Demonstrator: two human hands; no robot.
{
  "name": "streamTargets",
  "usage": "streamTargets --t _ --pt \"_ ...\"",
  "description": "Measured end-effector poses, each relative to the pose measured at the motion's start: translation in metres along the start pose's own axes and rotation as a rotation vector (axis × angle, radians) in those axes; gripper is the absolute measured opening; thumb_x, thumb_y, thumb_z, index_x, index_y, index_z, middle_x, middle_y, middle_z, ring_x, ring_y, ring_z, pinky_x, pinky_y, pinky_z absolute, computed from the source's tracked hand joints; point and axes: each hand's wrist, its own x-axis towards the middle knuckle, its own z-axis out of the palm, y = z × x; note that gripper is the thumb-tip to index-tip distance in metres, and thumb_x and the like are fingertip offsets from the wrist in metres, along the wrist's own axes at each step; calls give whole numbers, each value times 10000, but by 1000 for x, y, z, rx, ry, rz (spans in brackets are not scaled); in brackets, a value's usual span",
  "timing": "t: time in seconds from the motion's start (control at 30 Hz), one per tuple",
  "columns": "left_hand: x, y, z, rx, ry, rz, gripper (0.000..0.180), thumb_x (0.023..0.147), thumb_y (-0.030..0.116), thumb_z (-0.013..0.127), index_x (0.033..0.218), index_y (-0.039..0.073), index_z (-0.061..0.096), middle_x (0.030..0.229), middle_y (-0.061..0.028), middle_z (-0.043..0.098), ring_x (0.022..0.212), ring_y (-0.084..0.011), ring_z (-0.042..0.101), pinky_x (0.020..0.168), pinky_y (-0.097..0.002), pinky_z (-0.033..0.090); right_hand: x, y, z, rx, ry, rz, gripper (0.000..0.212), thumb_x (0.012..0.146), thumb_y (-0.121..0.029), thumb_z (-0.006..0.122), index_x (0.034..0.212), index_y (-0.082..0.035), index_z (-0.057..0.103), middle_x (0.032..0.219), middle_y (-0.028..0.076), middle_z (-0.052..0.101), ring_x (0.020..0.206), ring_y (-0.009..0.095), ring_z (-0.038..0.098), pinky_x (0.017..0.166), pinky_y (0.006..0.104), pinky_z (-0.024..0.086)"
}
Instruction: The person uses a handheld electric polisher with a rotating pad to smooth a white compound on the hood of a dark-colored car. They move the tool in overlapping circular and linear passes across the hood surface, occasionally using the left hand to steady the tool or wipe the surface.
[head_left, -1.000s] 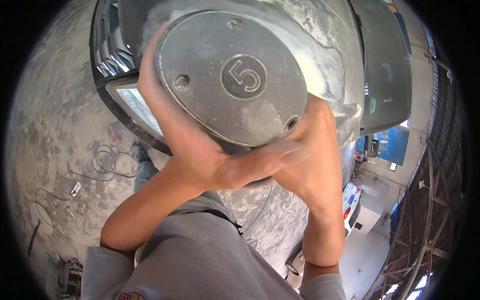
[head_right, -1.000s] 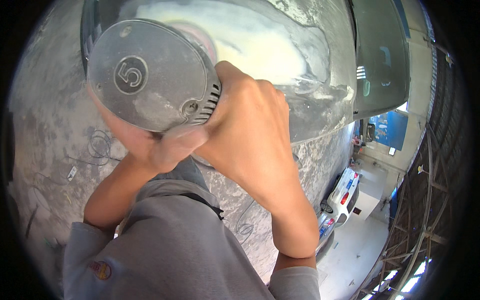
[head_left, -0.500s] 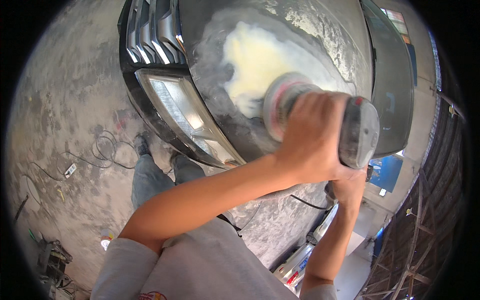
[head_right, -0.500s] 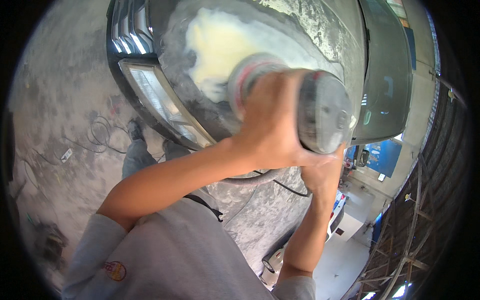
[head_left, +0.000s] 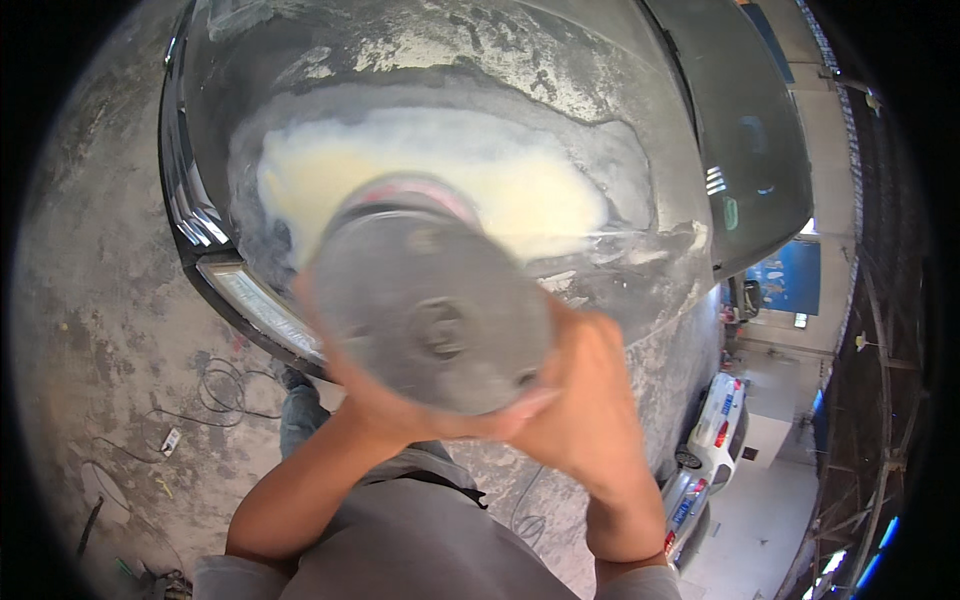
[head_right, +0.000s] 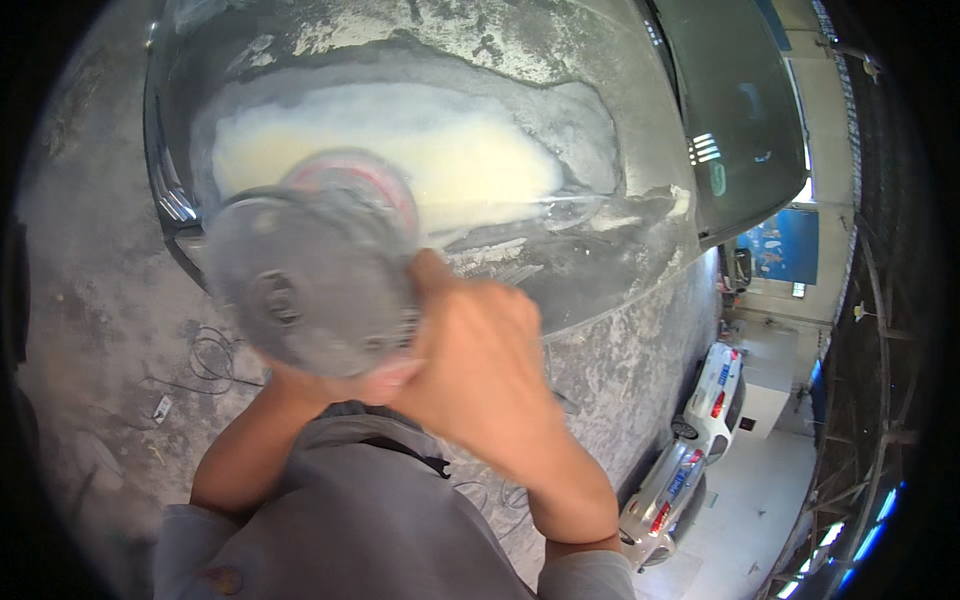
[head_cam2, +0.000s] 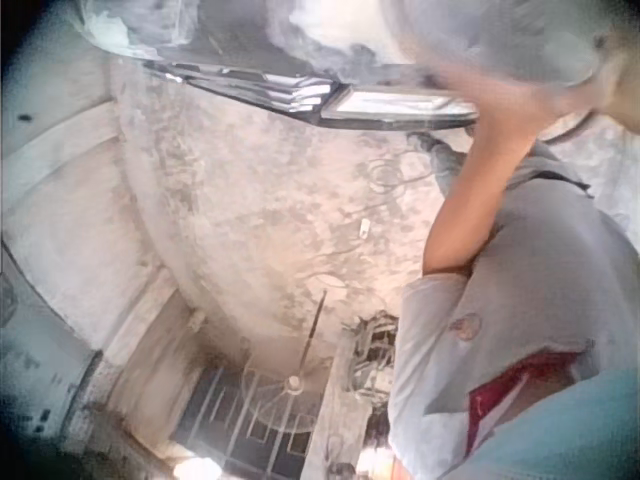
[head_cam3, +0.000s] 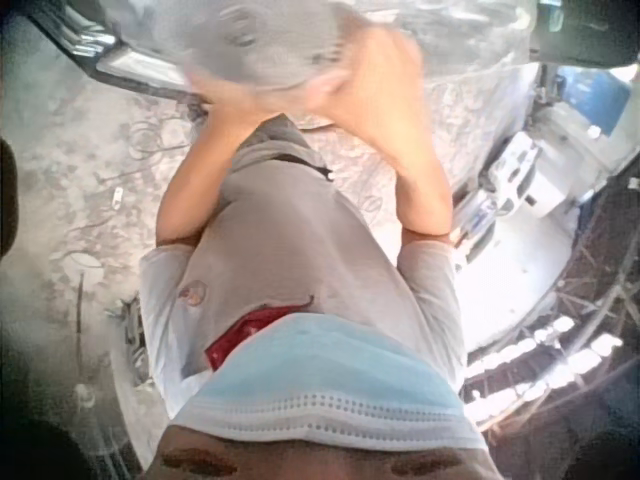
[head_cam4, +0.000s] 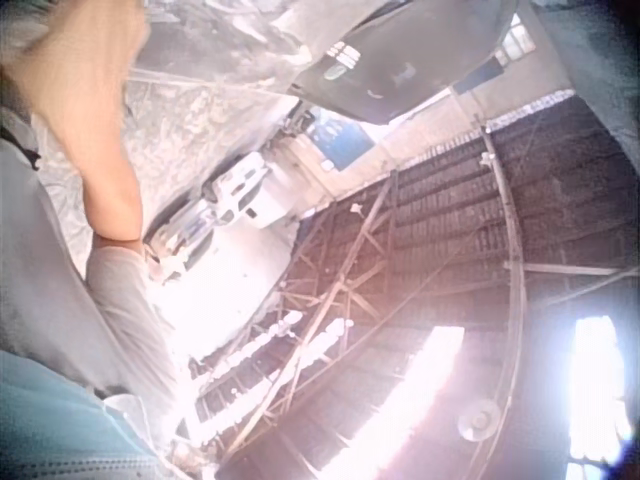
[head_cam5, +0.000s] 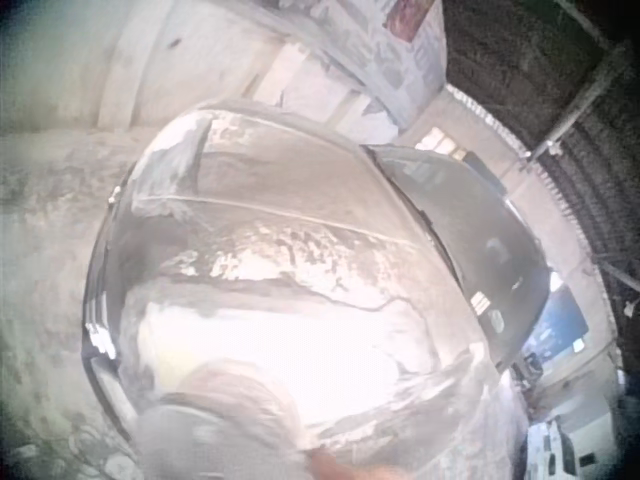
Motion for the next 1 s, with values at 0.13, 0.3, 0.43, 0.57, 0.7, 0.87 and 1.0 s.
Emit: streamTargets --t 0.13,0.3,0.43,0.57,0.7,0.87,1.0 --pt "42 -27 66 421 -3 403 1116 639 487 977 1452 -30 414 1315 -202 586 1204 -379 607 1040 -514 474 -29 66 -15 226 59 348 707 733 -136 833 1347 55 538 1268 246 663 1131 382 680 996 449 525" --pt "97 -53 148 784 -61 665 1080 586 515 964 1366 -62 489 1220 -254 610 1132 -440 620 969 -536 486 -36 161 -21 271 338 210 573 855 -126 767 1372 61 604 1339 177 688 1232 284 659 1071 398 501" --pt "107 -69 180 773 -135 558 1012 560 504 943 1301 -32 510 1164 -223 616 1063 -455 620 943 -544 484 -36 192 -35 425 244 485 504 842 -108 784 1294 64 641 1260 155 720 1131 275 692 1006 393 539" --pt "95 -60 155 841 -117 608 1098 529 516 969 1349 -40 496 1179 -223 619 1072 -427 635 938 -540 496 -40 169 -27 358 275 336 532 796 -84 785 1276 77 621 1211 204 715 1086 315 702 975 433 549" --pt "68 -8 86 721 -138 399 1172 573 561 969 1410 -73 447 1255 -193 610 1135 -375 651 968 -508 528 -29 106 -6 326 164 128 412 751 -125 763 1090 74 637 1026 282 691 961 430 704 884 492 556" --pt "33 72 23 456 -5 38 1191 592 481 993 1503 -27 419 1340 -146 595 1227 -282 638 1055 -423 551 13 19 20 420 -56 -211 325 680 -81 766 884 86 577 656 269 645 687 493 695 670 515 562" --pt "35 84 12 294 89 188 1140 588 328 1023 1514 7 441 1333 -131 610 1217 -261 645 1063 -404 551 27 2 22 493 -62 -341 260 714 -54 732 846 95 565 633 291 625 656 499 674 649 547 537"
